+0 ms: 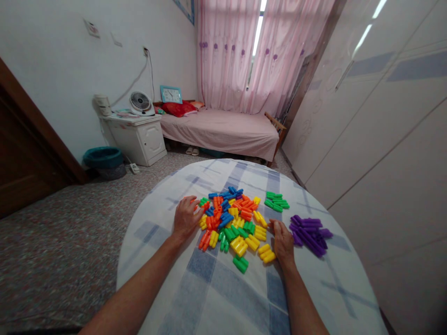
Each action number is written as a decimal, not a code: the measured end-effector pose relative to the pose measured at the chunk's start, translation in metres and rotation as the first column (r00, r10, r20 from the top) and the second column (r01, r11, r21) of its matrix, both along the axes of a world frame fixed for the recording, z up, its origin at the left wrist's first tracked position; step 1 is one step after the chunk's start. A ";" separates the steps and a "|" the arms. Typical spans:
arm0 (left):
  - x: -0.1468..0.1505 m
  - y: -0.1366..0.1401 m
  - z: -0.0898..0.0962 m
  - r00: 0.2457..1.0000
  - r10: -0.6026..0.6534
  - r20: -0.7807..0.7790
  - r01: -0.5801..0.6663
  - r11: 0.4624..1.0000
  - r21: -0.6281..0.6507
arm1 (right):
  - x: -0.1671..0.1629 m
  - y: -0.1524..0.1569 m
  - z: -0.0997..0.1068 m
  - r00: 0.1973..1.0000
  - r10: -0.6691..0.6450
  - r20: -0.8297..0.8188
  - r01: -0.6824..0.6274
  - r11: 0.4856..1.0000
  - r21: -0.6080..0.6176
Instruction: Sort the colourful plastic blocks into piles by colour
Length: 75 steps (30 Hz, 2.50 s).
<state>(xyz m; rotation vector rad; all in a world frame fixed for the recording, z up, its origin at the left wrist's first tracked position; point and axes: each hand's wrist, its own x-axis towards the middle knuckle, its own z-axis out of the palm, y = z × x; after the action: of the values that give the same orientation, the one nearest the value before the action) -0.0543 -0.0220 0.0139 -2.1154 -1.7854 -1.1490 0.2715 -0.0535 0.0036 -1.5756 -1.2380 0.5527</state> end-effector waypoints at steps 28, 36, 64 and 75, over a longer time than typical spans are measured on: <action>-0.048 0.012 -0.011 0.937 0.314 0.153 -0.300 0.948 -0.108 | -0.001 -0.001 0.003 0.998 -0.017 0.063 0.018 1.000 -0.014; -0.007 0.009 0.013 0.996 0.034 0.080 -0.039 0.997 0.063 | -0.001 0.000 0.001 0.998 -0.015 0.064 0.015 1.000 -0.003; 0.061 0.058 0.019 0.949 0.114 0.294 0.016 0.913 -0.407 | 0.004 0.003 -0.005 0.997 0.010 0.079 -0.009 1.000 -0.017; -0.026 0.059 0.032 0.949 0.315 0.032 -0.309 0.944 -0.117 | 0.003 0.003 -0.005 0.997 0.009 0.078 -0.007 1.000 -0.019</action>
<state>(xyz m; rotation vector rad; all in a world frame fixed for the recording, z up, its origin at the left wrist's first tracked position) -0.0808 0.0374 0.0458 -1.7791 -2.1558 -1.0494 0.2748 -0.0509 -0.0011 -1.6219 -1.3015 0.5131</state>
